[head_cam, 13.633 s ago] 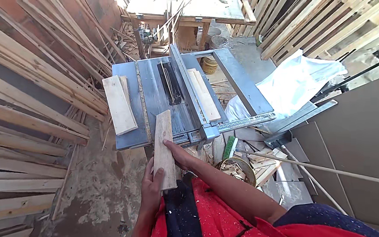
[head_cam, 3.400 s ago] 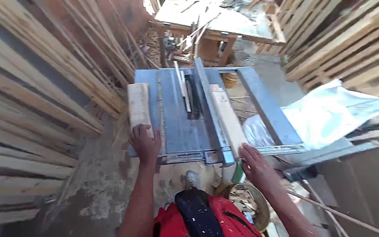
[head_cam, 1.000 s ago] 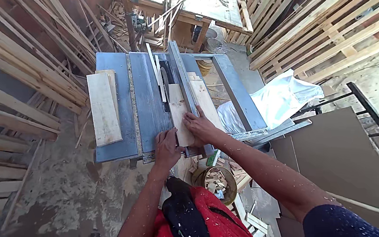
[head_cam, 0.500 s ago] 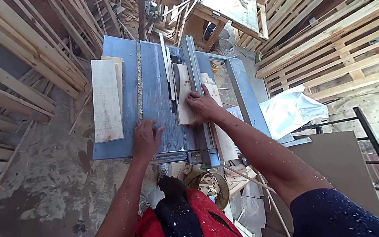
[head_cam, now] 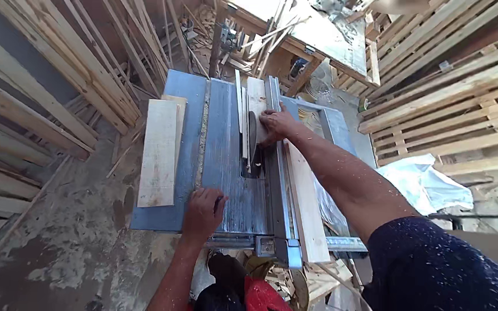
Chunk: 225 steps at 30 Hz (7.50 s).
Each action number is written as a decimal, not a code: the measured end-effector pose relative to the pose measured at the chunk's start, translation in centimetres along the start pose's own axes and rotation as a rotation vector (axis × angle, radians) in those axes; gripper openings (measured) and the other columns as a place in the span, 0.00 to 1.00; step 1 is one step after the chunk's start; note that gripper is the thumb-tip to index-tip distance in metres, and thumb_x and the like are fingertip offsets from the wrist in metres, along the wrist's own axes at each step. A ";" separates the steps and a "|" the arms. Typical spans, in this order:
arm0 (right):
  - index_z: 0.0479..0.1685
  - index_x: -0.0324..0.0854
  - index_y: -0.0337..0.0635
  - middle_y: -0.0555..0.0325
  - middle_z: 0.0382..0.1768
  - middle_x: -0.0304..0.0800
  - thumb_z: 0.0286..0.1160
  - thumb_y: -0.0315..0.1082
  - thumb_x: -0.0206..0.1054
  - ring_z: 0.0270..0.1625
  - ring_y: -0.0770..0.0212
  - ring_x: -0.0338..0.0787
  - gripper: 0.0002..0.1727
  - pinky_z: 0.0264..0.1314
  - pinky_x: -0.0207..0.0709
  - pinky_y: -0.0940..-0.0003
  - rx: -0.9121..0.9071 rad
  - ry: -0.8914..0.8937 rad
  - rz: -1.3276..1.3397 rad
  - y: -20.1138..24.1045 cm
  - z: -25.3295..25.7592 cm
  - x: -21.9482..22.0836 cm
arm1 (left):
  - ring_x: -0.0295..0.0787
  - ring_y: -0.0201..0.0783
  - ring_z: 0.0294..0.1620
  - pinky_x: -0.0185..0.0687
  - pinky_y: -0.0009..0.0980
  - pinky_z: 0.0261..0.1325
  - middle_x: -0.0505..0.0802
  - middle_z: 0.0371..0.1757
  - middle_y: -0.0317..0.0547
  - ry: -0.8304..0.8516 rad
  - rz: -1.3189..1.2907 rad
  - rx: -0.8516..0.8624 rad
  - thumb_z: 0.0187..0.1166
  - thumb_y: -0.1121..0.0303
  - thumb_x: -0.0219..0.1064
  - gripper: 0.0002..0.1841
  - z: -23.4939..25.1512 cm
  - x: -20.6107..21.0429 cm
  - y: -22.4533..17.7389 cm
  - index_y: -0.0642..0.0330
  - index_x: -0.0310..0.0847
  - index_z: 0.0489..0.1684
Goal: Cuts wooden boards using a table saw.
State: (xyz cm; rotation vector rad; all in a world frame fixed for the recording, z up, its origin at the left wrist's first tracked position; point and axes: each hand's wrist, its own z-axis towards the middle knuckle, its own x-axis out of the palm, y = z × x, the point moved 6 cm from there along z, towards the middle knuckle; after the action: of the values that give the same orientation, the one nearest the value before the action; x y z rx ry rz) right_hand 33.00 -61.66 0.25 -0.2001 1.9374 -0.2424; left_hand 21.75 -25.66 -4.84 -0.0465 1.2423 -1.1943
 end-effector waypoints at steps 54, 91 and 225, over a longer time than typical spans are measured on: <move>0.80 0.66 0.43 0.41 0.45 0.91 0.37 0.72 0.81 0.48 0.39 0.92 0.63 0.47 0.83 0.35 1.054 -0.154 0.994 9.1 -32.9 8.4 | 0.89 0.28 0.37 0.89 0.31 0.48 0.93 0.37 0.34 0.295 -0.126 -0.065 0.78 0.55 0.68 0.16 -5.1 5.5 0.4 0.56 0.90 0.51; 0.80 0.70 0.39 0.47 0.62 0.90 0.92 0.61 0.44 0.59 0.54 0.93 0.36 0.64 0.87 0.54 0.194 -0.037 2.349 38.3 -32.6 3.0 | 0.92 0.38 0.43 0.91 0.35 0.42 0.91 0.56 0.46 0.155 -1.032 -0.712 0.93 0.55 0.52 0.20 -22.1 -11.4 -3.8 0.49 0.73 0.76; 0.85 0.69 0.40 0.51 0.84 0.74 0.28 0.81 0.77 0.92 0.48 0.60 0.73 0.91 0.22 0.27 0.024 -0.001 0.063 15.3 -22.4 5.3 | 0.84 0.51 0.62 0.82 0.49 0.64 0.87 0.58 0.49 0.288 0.044 -0.029 0.61 0.58 0.86 0.21 -3.0 3.2 -8.7 0.53 0.86 0.49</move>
State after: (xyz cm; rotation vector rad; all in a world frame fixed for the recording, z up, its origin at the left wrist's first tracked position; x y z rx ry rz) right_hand 9.90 -46.58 -0.40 -0.1239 1.9356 -0.2236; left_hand 13.27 -30.12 -2.99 0.1352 1.5047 -1.1723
